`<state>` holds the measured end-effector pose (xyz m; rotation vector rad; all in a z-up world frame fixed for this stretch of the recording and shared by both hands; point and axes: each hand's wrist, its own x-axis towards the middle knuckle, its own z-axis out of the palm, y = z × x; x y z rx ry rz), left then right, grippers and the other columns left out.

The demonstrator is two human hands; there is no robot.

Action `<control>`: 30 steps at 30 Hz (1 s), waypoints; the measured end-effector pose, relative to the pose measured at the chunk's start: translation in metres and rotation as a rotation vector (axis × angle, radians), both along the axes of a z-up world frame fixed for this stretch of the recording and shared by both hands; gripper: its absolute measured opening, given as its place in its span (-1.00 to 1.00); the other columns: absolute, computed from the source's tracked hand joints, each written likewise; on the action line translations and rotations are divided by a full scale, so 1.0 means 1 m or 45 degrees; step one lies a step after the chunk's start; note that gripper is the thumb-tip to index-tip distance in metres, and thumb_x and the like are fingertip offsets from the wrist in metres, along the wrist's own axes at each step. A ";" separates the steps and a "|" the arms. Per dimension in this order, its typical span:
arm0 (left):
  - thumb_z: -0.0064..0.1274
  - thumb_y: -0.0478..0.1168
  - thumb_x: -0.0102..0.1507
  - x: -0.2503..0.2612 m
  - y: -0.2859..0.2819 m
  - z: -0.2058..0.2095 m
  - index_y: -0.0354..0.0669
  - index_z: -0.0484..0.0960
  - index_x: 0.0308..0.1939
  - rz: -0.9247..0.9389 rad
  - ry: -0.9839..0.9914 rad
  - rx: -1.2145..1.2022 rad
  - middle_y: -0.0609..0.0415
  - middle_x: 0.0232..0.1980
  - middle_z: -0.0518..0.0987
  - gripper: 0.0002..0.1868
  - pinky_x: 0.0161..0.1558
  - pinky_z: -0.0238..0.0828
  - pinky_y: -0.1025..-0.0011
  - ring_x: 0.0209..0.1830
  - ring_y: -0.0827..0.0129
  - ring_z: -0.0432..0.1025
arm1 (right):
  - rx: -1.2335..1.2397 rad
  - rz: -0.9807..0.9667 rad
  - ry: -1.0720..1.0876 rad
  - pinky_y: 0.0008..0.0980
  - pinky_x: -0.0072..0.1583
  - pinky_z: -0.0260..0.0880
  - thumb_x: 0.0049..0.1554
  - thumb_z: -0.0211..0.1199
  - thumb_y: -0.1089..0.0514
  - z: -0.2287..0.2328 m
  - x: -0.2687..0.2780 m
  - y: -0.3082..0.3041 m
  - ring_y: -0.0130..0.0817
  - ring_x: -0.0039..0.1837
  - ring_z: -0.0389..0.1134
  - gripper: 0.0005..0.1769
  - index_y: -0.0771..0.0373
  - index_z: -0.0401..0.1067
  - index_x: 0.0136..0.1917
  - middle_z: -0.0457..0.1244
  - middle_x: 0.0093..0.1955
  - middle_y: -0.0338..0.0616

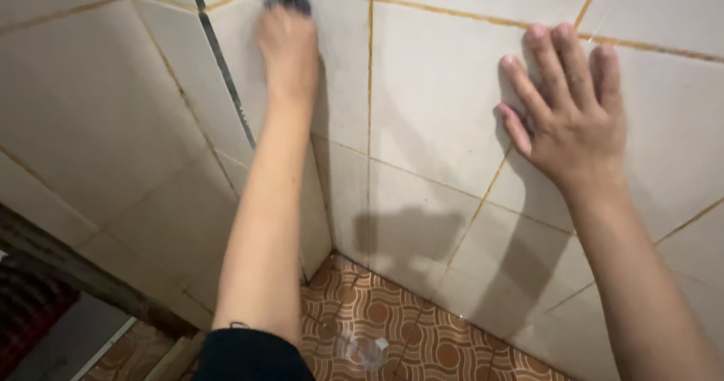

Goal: The person scrubs a tiled wall with a steel wool pad after applying a cleaning agent from a pouch. They repeatedly rub the wall surface and grout lines, occasionally dipping the pad into a metal bowl of water, and continue scrubbing different sections of the wall.

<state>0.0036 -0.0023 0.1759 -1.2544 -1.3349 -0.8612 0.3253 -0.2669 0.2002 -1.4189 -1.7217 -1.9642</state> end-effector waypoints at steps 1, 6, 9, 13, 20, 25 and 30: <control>0.12 -0.32 0.09 -0.001 -0.001 -0.023 -0.32 0.69 -0.20 0.017 0.034 -0.036 -0.12 -0.11 0.57 -0.78 0.07 0.45 0.13 0.01 0.07 0.47 | -0.078 0.101 0.074 0.01 0.66 -0.30 0.40 0.00 -0.34 0.003 -0.001 0.000 -0.13 0.75 -0.12 -0.29 -0.10 0.34 0.70 -0.02 0.78 -0.09; 0.07 -0.15 0.12 0.004 -0.015 -0.159 -0.29 0.75 -0.25 0.089 0.294 -0.588 -0.28 -0.07 0.61 -0.71 0.00 0.42 0.01 -0.01 -0.07 0.50 | -0.339 0.295 0.463 0.18 0.62 -0.37 0.38 -0.08 -0.31 -0.001 -0.002 -0.004 -0.06 0.72 -0.18 -0.36 -0.07 0.22 0.61 -0.08 0.72 -0.07; 0.09 -0.17 0.11 0.000 -0.018 -0.171 -0.22 0.76 -0.29 0.098 0.399 -0.726 -0.19 -0.17 0.62 -0.76 -0.18 0.39 0.08 -0.14 0.01 0.51 | -0.600 0.558 0.766 0.30 0.59 -0.36 0.43 -0.07 -0.23 0.002 0.001 -0.001 0.04 0.72 -0.18 -0.38 0.04 0.19 0.63 -0.09 0.74 0.02; 0.09 -0.18 0.18 -0.017 -0.001 -0.098 -0.05 0.73 -0.38 -0.014 0.479 -0.615 -0.01 -0.33 0.61 -0.87 -0.27 0.35 0.09 -0.27 0.14 0.50 | 0.030 -0.049 -0.017 -0.03 0.71 -0.36 0.36 -0.07 -0.40 -0.005 0.005 0.003 -0.21 0.78 -0.14 -0.27 -0.20 0.30 0.69 0.00 0.78 -0.22; 0.07 -0.24 0.17 -0.032 0.028 0.128 -0.07 0.70 -0.40 0.180 0.364 -0.075 0.03 -0.32 0.56 -0.89 -0.32 0.26 0.14 -0.27 0.16 0.45 | -0.007 -0.058 0.011 -0.02 0.67 -0.34 0.32 -0.08 -0.40 -0.007 0.007 0.005 -0.26 0.73 -0.09 -0.28 -0.23 0.27 0.65 0.03 0.73 -0.25; 0.06 -0.20 0.13 -0.023 0.010 0.072 -0.14 0.71 -0.41 0.197 0.477 0.005 -0.03 -0.32 0.53 -0.85 -0.26 0.30 0.15 -0.27 0.11 0.42 | 0.000 -0.028 0.037 -0.03 0.67 -0.33 0.31 -0.06 -0.41 -0.006 0.005 0.005 -0.28 0.73 -0.09 -0.28 -0.23 0.28 0.64 0.04 0.72 -0.25; 0.06 -0.20 0.10 -0.022 0.008 -0.066 -0.21 0.72 -0.42 0.127 0.533 -0.290 -0.11 -0.31 0.53 -0.82 -0.23 0.32 0.16 -0.27 0.11 0.42 | 0.004 -0.042 0.019 -0.04 0.67 -0.32 0.31 -0.05 -0.40 -0.007 0.005 0.006 -0.28 0.73 -0.08 -0.28 -0.22 0.28 0.64 0.04 0.73 -0.26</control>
